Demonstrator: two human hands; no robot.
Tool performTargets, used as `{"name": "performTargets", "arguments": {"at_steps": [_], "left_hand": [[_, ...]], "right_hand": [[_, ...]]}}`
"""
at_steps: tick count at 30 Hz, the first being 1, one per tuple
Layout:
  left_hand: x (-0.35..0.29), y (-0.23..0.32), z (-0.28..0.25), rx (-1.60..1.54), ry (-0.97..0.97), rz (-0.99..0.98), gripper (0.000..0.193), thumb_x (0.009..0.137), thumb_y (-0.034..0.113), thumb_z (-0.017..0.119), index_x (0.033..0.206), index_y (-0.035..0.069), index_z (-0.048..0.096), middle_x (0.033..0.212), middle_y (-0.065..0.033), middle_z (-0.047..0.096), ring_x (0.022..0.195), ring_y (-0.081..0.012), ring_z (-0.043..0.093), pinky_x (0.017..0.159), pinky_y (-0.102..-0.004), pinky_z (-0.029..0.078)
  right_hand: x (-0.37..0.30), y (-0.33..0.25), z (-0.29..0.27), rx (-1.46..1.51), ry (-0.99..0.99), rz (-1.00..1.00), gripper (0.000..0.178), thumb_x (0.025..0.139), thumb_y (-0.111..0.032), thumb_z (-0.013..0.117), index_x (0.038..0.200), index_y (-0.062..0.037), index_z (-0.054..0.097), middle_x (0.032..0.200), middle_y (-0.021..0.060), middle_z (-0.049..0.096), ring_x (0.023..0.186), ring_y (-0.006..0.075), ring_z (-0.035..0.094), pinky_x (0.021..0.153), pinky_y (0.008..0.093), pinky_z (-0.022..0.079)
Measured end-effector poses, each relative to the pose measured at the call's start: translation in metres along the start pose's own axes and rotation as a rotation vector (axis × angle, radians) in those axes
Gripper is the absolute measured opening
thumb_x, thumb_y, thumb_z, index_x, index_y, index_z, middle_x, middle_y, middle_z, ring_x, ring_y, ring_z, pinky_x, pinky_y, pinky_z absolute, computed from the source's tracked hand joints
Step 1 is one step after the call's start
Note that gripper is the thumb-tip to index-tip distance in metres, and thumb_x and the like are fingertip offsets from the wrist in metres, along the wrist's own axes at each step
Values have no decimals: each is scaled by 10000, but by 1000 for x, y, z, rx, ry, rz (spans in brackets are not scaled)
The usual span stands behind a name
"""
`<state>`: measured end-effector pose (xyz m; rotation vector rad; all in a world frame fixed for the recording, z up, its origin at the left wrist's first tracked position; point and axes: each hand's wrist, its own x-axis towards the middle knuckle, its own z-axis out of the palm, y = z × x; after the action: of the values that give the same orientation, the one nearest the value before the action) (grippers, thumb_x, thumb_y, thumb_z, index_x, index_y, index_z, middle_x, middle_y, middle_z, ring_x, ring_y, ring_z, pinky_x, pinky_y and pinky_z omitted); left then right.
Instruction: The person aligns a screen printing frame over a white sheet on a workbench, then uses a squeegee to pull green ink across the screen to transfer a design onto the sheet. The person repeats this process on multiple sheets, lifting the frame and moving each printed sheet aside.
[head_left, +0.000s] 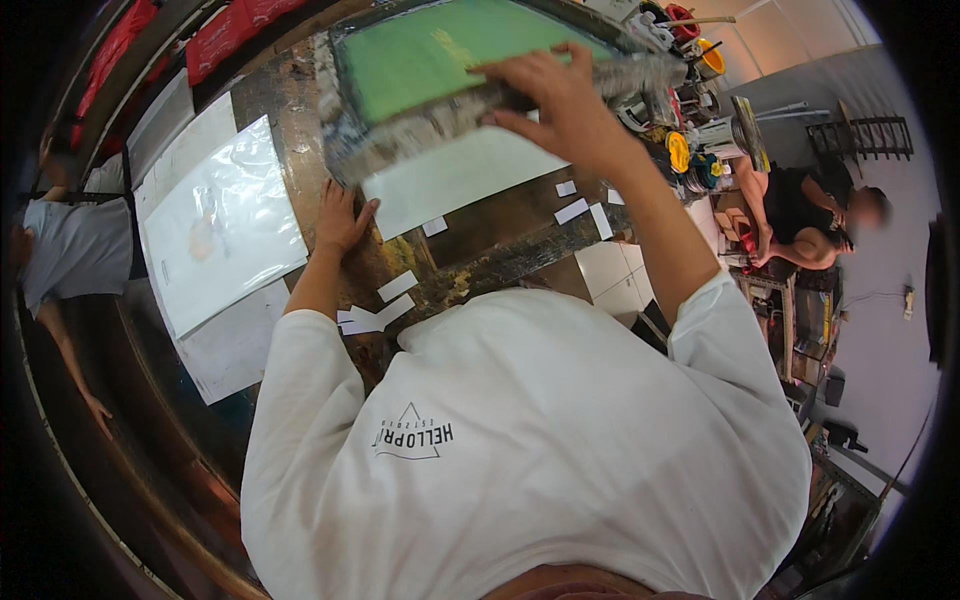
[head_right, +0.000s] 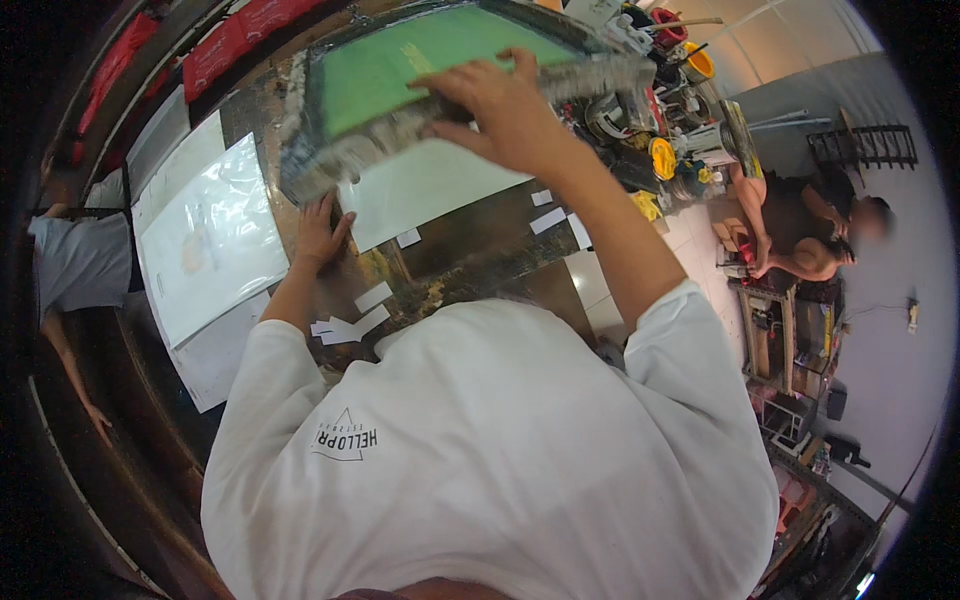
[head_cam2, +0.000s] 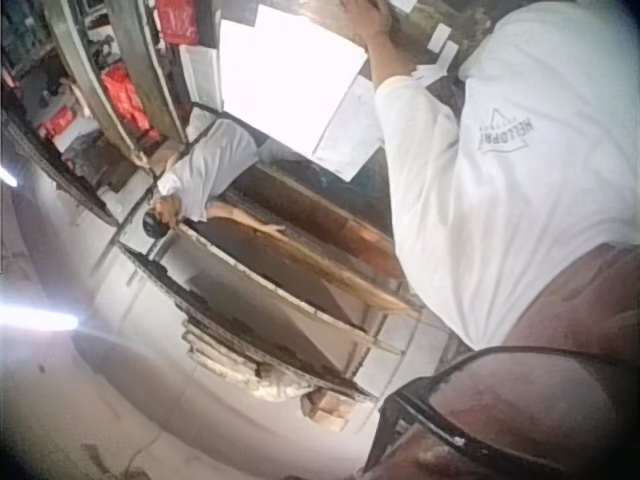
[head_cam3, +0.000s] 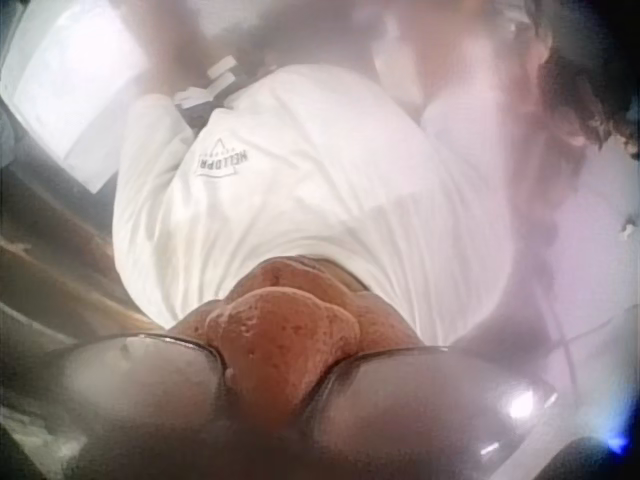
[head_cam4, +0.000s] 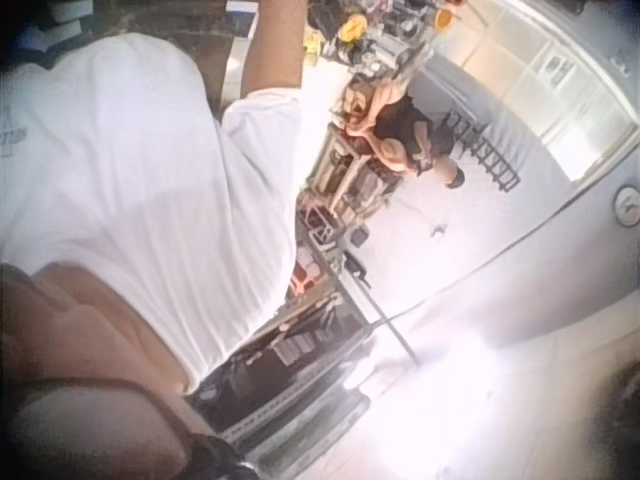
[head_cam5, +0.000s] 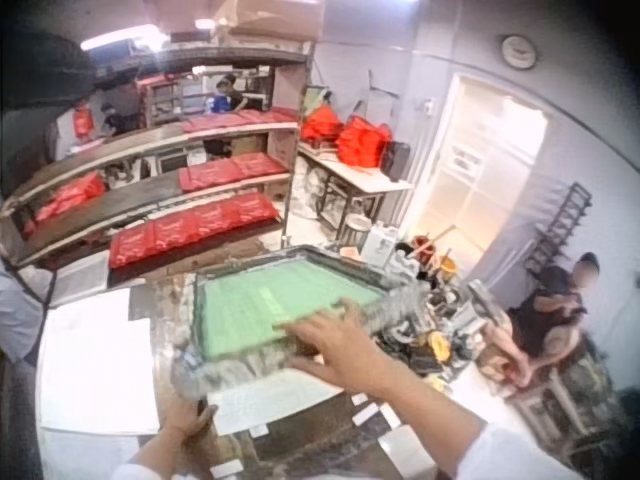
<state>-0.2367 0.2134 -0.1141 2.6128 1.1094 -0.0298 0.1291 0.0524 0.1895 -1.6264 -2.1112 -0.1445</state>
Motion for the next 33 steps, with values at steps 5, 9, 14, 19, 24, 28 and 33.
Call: {"name": "performTargets", "arguments": {"at_steps": [5, 9, 14, 19, 24, 28, 33], "left_hand": [[1, 0, 6, -28, 241, 154, 767, 1034, 554, 586, 1579, 39, 430, 1687, -141, 376, 1566, -349, 324, 1320, -508, 179], [0, 4, 4, -49, 257, 141, 769, 1032, 543, 592, 1584, 38, 414, 1685, -146, 378, 1567, -337, 328, 1319, -513, 180], [-1, 3, 3, -112, 276, 162, 800, 1019, 521, 622, 1590, 14, 383, 1671, -164, 396, 1555, -334, 356, 1321, -513, 183], [0, 6, 0, -148, 288, 152, 828, 1000, 519, 649, 1588, 5, 375, 1673, -190, 384, 1549, -356, 363, 1319, -519, 207], [-2, 3, 1, -118, 294, 131, 857, 996, 549, 640, 1599, 8, 361, 1696, -188, 342, 1563, -365, 333, 1317, -519, 215], [-1, 7, -2, -129, 273, 130, 848, 1009, 551, 618, 1607, 11, 352, 1702, -184, 330, 1573, -356, 314, 1320, -511, 209], [-2, 3, 4, -119, 261, 118, 835, 1020, 542, 603, 1615, 18, 342, 1709, -182, 311, 1575, -355, 304, 1328, -501, 197]], "right_hand": [[56, 17, -38, 108, 66, -57, 599, 895, -294, 795, 1453, -167, 618, 1134, 92, 738, 1092, 263, 673, 1061, 465, 285], [71, 16, -49, 152, 8, -7, 605, 888, -267, 809, 1454, -164, 624, 1088, 75, 754, 1052, 234, 677, 1027, 450, 306], [75, 20, -47, 173, 39, -31, 594, 875, -275, 842, 1430, -169, 658, 1034, 53, 761, 1009, 199, 673, 1036, 423, 308], [78, 13, -56, 182, -2, 16, 563, 879, -263, 848, 1406, -164, 677, 1040, 55, 762, 1018, 185, 679, 1051, 411, 314], [80, 17, -52, 166, 34, -37, 526, 886, -263, 842, 1378, -155, 690, 1061, 59, 761, 1044, 188, 682, 1063, 416, 321], [80, 25, -47, 127, 75, -88, 500, 892, -271, 836, 1357, -146, 703, 1072, 65, 760, 1050, 198, 677, 1070, 421, 323], [82, 19, -53, 108, 16, -41, 472, 899, -292, 830, 1330, -135, 717, 1072, 72, 758, 1032, 213, 667, 1065, 424, 329]]}}
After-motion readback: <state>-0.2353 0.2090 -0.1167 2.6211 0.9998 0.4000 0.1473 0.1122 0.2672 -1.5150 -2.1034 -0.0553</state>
